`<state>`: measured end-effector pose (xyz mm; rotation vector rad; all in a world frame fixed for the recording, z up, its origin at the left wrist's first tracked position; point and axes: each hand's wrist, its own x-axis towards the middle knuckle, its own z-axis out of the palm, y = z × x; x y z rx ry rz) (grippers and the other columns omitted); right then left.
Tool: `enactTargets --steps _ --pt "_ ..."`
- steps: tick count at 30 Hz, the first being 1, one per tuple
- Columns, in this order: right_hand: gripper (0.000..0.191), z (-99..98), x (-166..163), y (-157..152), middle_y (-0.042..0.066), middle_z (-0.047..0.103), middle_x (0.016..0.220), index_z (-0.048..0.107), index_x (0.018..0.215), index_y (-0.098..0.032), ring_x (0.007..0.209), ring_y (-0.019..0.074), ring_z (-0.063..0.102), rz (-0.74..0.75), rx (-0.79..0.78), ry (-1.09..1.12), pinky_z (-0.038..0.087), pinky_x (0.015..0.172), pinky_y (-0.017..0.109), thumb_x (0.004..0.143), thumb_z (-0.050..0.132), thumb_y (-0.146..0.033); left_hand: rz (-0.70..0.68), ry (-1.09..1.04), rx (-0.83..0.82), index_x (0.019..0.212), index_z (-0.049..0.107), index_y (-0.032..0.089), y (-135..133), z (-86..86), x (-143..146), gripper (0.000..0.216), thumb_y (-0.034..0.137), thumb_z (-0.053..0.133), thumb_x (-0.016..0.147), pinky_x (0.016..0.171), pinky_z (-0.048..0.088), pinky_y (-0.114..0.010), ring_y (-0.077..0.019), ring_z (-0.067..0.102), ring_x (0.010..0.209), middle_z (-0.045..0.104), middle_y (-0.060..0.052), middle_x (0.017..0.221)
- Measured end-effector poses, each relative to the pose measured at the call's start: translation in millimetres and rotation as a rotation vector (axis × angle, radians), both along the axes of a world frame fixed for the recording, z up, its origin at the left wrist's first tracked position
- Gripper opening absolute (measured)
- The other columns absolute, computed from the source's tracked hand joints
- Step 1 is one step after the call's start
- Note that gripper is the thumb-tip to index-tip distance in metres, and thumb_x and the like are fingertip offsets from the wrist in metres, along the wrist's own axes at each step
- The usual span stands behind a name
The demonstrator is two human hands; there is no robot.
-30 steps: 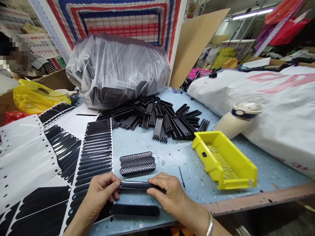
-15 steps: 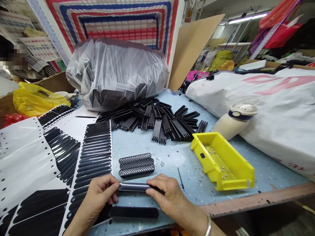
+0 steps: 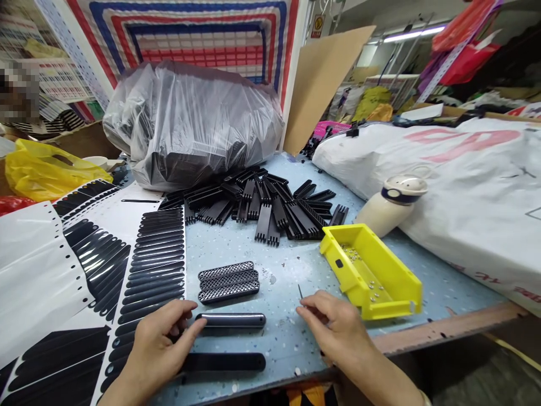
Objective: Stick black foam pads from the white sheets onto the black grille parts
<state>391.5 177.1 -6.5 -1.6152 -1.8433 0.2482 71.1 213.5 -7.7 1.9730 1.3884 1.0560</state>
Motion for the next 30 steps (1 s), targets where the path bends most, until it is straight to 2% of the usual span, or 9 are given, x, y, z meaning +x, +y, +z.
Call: enactTargets --steps 2,4,7,12,16,19,21,26,30 --pt "0.03 -9.5 9 -1 0.003 0.066 0.061 0.071 0.074 -0.021 0.052 0.0198 0.065 -0.071 0.005 -0.109 0.053 0.049 0.03 0.09 0.056 -0.041 -0.088 0.08 0.197 0.087 0.07 0.018 -3 3.6 6 0.01 0.025 0.069 0.079 0.06 0.05 -0.03 -0.0205 0.064 0.064 0.07 -0.006 0.073" --pt "0.03 -17.0 13 2 0.005 0.066 0.064 0.071 0.075 -0.02 0.053 0.0214 0.065 -0.114 -0.019 -0.244 0.052 0.05 0.032 0.089 0.058 -0.044 -0.22 0.126 0.294 0.09 0.067 0.017 -4 7.7 18 0.008 0.021 0.066 0.083 0.065 0.051 -0.034 -0.023 0.063 0.072 0.07 -0.009 0.08" --pt "0.028 -23.5 9 8 0.005 0.066 0.067 0.071 0.075 -0.02 0.057 0.0216 0.065 -0.069 -0.053 -0.373 0.05 0.053 0.032 0.09 0.055 -0.038 -0.384 0.201 0.267 0.088 0.065 0.016 -4 12.3 42 0.007 0.017 0.063 0.082 0.065 0.05 -0.038 -0.0251 0.06 0.074 0.067 -0.01 0.081" --pt "0.036 -23.3 -7 16 0.005 0.061 0.062 0.06 0.06 -0.021 0.058 0.0193 0.062 0.016 0.013 -0.374 0.047 0.054 0.03 0.089 0.04 -0.016 -0.487 0.371 0.104 0.082 0.062 0.016 1 12.0 73 0.006 0.013 0.065 0.078 0.072 0.052 -0.039 -0.0254 0.06 0.078 0.065 -0.009 0.083" --pt "0.033 -12.8 -14 7 0.004 0.061 0.061 0.057 0.067 -0.021 0.056 0.0177 0.061 0.015 0.055 -0.267 0.048 0.054 0.029 0.094 0.038 -0.018 -0.494 0.448 0.048 0.08 0.062 0.015 2 6.9 80 0.003 0.013 0.061 0.082 0.074 0.052 -0.04 -0.0258 0.061 0.078 0.065 -0.009 0.081" --pt "0.019 -1.2 -22 -4 0.001 0.063 0.061 0.064 0.085 -0.017 0.052 0.0151 0.062 0.089 0.073 -0.076 0.049 0.052 0.025 0.092 0.046 -0.016 -0.478 0.446 0.024 0.079 0.062 0.015 1 2.0 79 0.005 0.013 0.06 0.083 0.074 0.052 -0.04 -0.0256 0.06 0.078 0.065 -0.009 0.08" --pt "0.019 5.9 -29 -10 0.001 0.064 0.063 0.067 0.095 -0.016 0.053 0.0143 0.063 0.154 0.073 0.013 0.05 0.051 0.024 0.089 0.049 -0.015 -0.461 0.425 0.02 0.08 0.062 0.015 0 -1.3 79 0.004 0.014 0.06 0.083 0.076 0.051 -0.04 -0.0253 0.06 0.08 0.065 -0.009 0.082" --pt "0.026 15.1 -48 -15 -0.001 0.057 0.059 0.065 0.073 -0.019 0.051 0.0124 0.058 0.23 -0.056 0.053 0.044 0.048 0.023 0.09 0.046 -0.014 -0.462 0.399 0.032 0.079 0.062 0.015 -1 -9.3 78 0.007 0.014 0.058 0.084 0.076 0.05 -0.038 -0.0237 0.058 0.079 0.063 -0.007 0.08" --pt "0.03 14.2 -57 -17 0.0 0.055 0.06 0.06 0.071 -0.019 0.054 0.0125 0.057 0.242 -0.093 -0.026 0.041 0.052 0.026 0.091 0.04 -0.013 -0.471 0.39 0.04 0.078 0.061 0.016 0 -13.6 77 0.007 0.014 0.058 0.084 0.073 0.049 -0.037 -0.0232 0.057 0.078 0.062 -0.007 0.078"
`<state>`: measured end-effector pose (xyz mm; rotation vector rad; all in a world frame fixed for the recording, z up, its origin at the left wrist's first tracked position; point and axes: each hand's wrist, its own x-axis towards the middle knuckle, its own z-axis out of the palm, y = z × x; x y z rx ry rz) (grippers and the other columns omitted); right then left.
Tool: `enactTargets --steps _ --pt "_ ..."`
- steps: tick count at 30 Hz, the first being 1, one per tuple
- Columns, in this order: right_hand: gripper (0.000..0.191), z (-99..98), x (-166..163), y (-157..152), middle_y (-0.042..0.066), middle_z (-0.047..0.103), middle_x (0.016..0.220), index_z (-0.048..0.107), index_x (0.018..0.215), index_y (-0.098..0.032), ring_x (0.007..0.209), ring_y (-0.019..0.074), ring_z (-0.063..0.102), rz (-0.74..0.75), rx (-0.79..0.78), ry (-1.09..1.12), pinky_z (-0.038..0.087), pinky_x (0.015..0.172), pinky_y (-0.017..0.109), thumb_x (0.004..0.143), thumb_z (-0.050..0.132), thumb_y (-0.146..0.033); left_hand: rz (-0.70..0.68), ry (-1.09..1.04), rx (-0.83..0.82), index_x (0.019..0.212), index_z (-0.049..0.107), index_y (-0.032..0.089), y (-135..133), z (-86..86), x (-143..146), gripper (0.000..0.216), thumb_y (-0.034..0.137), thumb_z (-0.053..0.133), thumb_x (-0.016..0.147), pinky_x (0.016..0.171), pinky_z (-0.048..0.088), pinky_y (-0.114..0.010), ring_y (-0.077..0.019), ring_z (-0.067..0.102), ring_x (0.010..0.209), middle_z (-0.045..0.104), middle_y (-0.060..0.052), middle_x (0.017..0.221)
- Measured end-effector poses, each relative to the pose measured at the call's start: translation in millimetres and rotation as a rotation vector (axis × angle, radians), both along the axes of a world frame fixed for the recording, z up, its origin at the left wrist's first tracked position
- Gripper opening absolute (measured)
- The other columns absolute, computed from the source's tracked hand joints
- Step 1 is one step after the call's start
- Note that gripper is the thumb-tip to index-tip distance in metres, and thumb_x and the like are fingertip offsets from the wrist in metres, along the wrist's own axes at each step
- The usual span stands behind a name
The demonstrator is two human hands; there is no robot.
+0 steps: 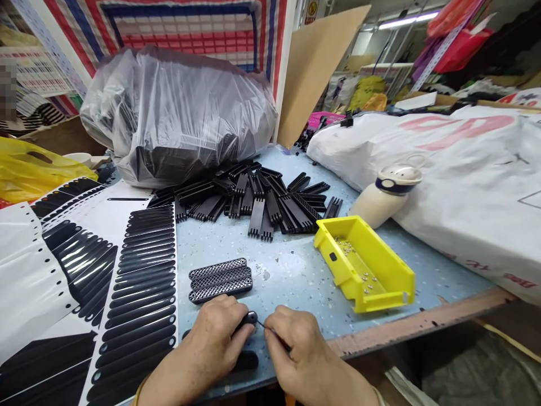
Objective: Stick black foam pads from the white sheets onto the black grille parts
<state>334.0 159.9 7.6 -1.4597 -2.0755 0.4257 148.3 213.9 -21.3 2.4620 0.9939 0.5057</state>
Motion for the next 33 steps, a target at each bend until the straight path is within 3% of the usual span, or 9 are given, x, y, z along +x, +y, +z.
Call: enactTargets --steps 9,15,23,33 --pt "0.031 -1.1 -8 7 -0.001 0.05 0.056 0.054 0.063 -0.019 0.05 0.0109 0.051 0.01 0.037 -0.062 0.033 0.049 0.026 0.087 0.037 -0.008 0.012 -0.048 0.053 0.075 0.06 0.016 -2 1.3 2 0.008 0.011 0.059 0.08 0.073 0.05 -0.037 -0.0215 0.057 0.073 0.062 -0.006 0.075" --pt "0.025 -3.5 0 5 -0.001 0.052 0.065 0.067 0.077 -0.02 0.06 0.0142 0.054 -0.044 0.01 0.0 0.04 0.056 0.027 0.089 0.047 -0.012 -0.044 -0.028 0.046 0.071 0.061 0.017 2 6.9 1 0.011 0.01 0.059 0.08 0.068 0.048 -0.034 -0.0189 0.055 0.067 0.062 -0.005 0.07" --pt "0.018 -5.7 15 1 0.0 0.055 0.069 0.067 0.078 -0.023 0.063 0.0155 0.056 0.029 -0.094 0.011 0.045 0.057 0.027 0.086 0.054 -0.014 -0.107 0.065 -0.034 0.072 0.062 0.017 2 15.8 -3 0.01 0.015 0.063 0.082 0.071 0.045 -0.036 -0.0197 0.056 0.072 0.063 -0.004 0.072" --pt "0.019 -9.1 11 0 0.001 0.056 0.072 0.068 0.08 -0.023 0.066 0.0157 0.057 0.027 -0.074 0.036 0.05 0.062 0.028 0.086 0.054 -0.012 -0.09 0.07 -0.065 0.074 0.061 0.017 1 16.6 -5 0.007 0.017 0.064 0.08 0.076 0.046 -0.038 -0.0208 0.056 0.076 0.064 -0.004 0.075"
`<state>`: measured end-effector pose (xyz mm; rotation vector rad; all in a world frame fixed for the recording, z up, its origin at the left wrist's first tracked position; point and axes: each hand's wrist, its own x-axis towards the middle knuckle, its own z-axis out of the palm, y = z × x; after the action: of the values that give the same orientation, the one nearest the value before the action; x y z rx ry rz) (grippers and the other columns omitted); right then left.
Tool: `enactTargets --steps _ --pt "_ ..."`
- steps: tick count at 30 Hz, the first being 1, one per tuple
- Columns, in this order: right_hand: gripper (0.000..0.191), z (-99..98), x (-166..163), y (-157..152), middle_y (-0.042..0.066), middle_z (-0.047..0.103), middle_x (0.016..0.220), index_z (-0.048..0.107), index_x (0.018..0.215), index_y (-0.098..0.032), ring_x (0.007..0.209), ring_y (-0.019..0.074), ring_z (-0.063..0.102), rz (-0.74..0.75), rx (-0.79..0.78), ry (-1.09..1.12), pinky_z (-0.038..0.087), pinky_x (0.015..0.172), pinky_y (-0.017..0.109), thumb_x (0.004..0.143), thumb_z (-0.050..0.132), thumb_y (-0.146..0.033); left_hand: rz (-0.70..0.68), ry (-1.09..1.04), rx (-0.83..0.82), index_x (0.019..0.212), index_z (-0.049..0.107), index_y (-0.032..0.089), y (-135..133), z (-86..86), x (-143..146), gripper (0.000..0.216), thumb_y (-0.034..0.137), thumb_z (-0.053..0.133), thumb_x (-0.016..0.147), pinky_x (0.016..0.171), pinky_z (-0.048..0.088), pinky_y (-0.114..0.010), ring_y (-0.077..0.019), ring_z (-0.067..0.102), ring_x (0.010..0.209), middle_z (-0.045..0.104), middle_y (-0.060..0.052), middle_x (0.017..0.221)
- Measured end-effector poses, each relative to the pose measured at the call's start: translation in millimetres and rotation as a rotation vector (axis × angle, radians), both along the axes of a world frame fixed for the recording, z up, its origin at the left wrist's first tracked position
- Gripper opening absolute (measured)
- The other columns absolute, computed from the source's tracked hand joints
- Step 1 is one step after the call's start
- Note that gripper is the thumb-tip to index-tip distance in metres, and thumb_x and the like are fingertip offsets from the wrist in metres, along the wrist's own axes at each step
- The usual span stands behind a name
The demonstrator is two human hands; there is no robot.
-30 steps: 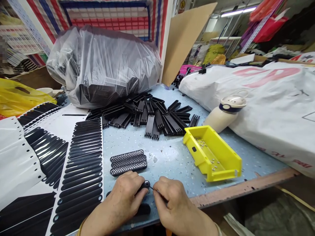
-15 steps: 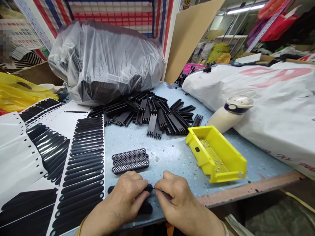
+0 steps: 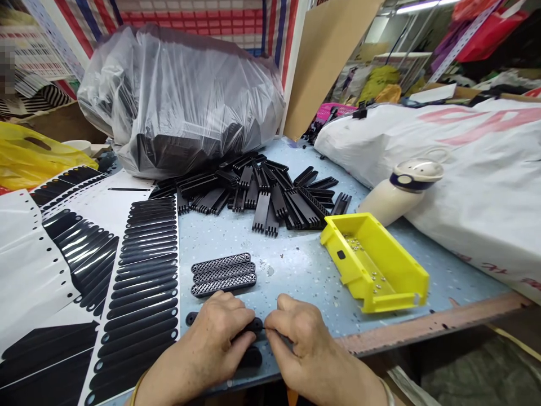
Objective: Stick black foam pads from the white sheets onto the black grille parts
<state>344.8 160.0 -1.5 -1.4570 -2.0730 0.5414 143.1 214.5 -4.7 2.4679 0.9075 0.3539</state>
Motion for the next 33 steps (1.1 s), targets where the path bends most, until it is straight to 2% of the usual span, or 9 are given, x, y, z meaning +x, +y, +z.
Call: enactTargets --steps 5,12,16,18,21,23,26,29,33 --pt "0.019 0.9 1 2 0.001 0.056 0.073 0.068 0.081 -0.022 0.067 0.0155 0.058 0.025 0.034 -0.027 0.051 0.063 0.027 0.086 0.053 -0.011 0.009 -0.018 0.004 0.072 0.06 0.017 -1 -0.1 0 0.008 0.015 0.064 0.079 0.076 0.046 -0.038 -0.0202 0.056 0.076 0.063 -0.003 0.074" --pt "0.021 0.3 2 0 0.005 0.061 0.085 0.067 0.089 -0.022 0.085 0.0196 0.064 0.035 0.088 -0.114 0.055 0.077 0.032 0.085 0.051 -0.01 0.011 -0.031 0.017 0.071 0.059 0.017 -1 0.1 0 0.009 0.015 0.065 0.077 0.076 0.046 -0.038 -0.0197 0.055 0.073 0.063 -0.003 0.072" --pt "0.023 12.1 3 9 0.009 0.063 0.095 0.067 0.092 -0.02 0.093 0.0217 0.064 0.11 0.136 -0.132 0.056 0.083 0.035 0.084 0.049 -0.009 0.005 -0.032 0.019 0.072 0.06 0.017 -1 -2.2 0 0.008 0.015 0.065 0.078 0.075 0.045 -0.038 -0.0194 0.055 0.073 0.063 -0.003 0.073" --pt "0.023 23.6 0 18 0.007 0.063 0.09 0.066 0.084 -0.02 0.088 0.0201 0.064 0.167 0.036 -0.173 0.055 0.081 0.033 0.082 0.048 -0.006 0.002 -0.033 0.01 0.073 0.061 0.017 -1 -2.6 0 0.007 0.015 0.064 0.078 0.075 0.045 -0.038 -0.0195 0.054 0.073 0.063 -0.003 0.073" --pt "0.024 39.0 -6 35 0.002 0.06 0.076 0.061 0.066 -0.02 0.077 0.0165 0.061 0.228 -0.207 -0.245 0.053 0.074 0.029 0.078 0.049 -0.002 0.0 -0.027 -0.029 0.074 0.062 0.017 0 -1.1 0 0.005 0.015 0.064 0.078 0.075 0.045 -0.038 -0.0201 0.054 0.074 0.064 -0.004 0.074" --pt "0.025 43.1 -9 45 0.0 0.058 0.071 0.058 0.06 -0.019 0.07 0.0144 0.059 0.252 -0.348 -0.209 0.05 0.069 0.026 0.077 0.05 -0.003 -0.002 -0.032 -0.069 0.075 0.063 0.016 1 1.2 0 0.004 0.013 0.064 0.078 0.076 0.045 -0.037 -0.0204 0.055 0.076 0.065 -0.005 0.077" --pt "0.022 38.9 -7 52 -0.002 0.056 0.066 0.059 0.057 -0.019 0.064 0.0124 0.055 0.23 -0.495 -0.016 0.045 0.061 0.023 0.073 0.052 -0.005 -0.01 -0.052 -0.141 0.078 0.065 0.017 3 4.9 1 0.008 0.009 0.063 0.078 0.078 0.044 -0.035 -0.0197 0.056 0.078 0.067 -0.004 0.078" --pt "0.019 28.7 -3 51 -0.004 0.054 0.062 0.062 0.057 -0.019 0.063 0.0119 0.052 0.18 -0.543 0.143 0.042 0.058 0.022 0.071 0.053 -0.009 -0.005 -0.064 -0.191 0.077 0.066 0.018 4 8.2 2 0.01 0.008 0.064 0.077 0.077 0.043 -0.033 -0.019 0.056 0.077 0.067 -0.003 0.076" --pt "0.017 20.5 0 44 -0.004 0.053 0.062 0.065 0.061 -0.02 0.058 0.0106 0.049 0.135 -0.588 0.227 0.039 0.055 0.022 0.072 0.053 -0.014 0.009 -0.071 -0.234 0.074 0.068 0.018 6 11.4 3 0.011 0.008 0.065 0.075 0.076 0.043 -0.032 -0.018 0.057 0.072 0.066 -0.002 0.071"
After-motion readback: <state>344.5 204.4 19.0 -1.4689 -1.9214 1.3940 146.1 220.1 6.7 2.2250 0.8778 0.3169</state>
